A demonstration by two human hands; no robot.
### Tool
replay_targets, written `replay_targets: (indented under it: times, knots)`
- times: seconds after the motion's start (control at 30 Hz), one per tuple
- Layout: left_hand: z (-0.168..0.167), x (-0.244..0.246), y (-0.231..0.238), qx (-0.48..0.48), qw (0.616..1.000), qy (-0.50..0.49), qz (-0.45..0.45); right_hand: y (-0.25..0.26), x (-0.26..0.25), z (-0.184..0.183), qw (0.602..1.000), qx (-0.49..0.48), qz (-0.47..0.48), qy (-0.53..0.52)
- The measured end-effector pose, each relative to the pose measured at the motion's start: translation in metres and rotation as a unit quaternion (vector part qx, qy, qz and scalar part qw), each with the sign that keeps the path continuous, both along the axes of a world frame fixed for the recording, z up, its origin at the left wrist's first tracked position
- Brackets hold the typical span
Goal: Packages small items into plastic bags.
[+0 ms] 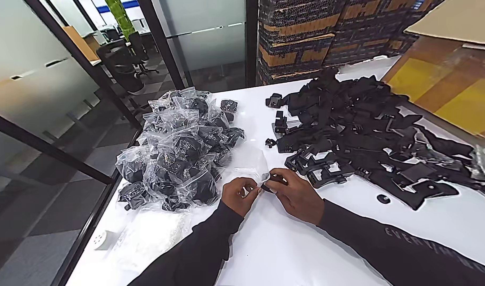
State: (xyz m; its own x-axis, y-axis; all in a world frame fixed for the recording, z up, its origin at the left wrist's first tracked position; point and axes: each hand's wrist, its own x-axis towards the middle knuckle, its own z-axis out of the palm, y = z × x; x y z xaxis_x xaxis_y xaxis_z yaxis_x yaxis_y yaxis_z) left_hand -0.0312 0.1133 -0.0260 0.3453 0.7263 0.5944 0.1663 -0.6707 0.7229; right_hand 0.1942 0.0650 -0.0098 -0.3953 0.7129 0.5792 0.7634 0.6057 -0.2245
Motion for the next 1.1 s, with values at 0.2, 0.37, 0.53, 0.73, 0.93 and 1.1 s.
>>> replay_targets:
  times: [0.2,0.37,0.53,0.73,0.93,1.1]
  knots:
    - [-0.0012,0.0019,-0.0005,-0.006,1.000,-0.001,-0.026,0.0001,0.0015,-0.0009,1.000,-0.003,0.014,-0.014]
    - [-0.0024,0.0016,-0.0004,-0.018,0.998,-0.008,-0.052,0.0011,0.0011,-0.0021,0.999,-0.020,0.021,-0.022]
    - [-0.0027,0.0013,-0.0016,-0.037,0.997,-0.007,-0.069,0.0013,0.0008,-0.0018,0.999,-0.043,0.024,-0.014]
    - [-0.0035,0.0031,-0.0033,-0.024,0.999,-0.021,-0.035,0.0021,0.0009,-0.0027,0.999,-0.047,0.011,-0.006]
    - [-0.0026,0.0022,-0.0027,-0.028,0.999,-0.013,-0.031,0.0017,0.0010,-0.0013,0.999,-0.046,0.018,-0.009]
    - [0.0012,0.0015,-0.0036,-0.030,0.999,-0.009,-0.032,0.0022,0.0006,-0.0021,0.999,-0.037,0.022,-0.008]
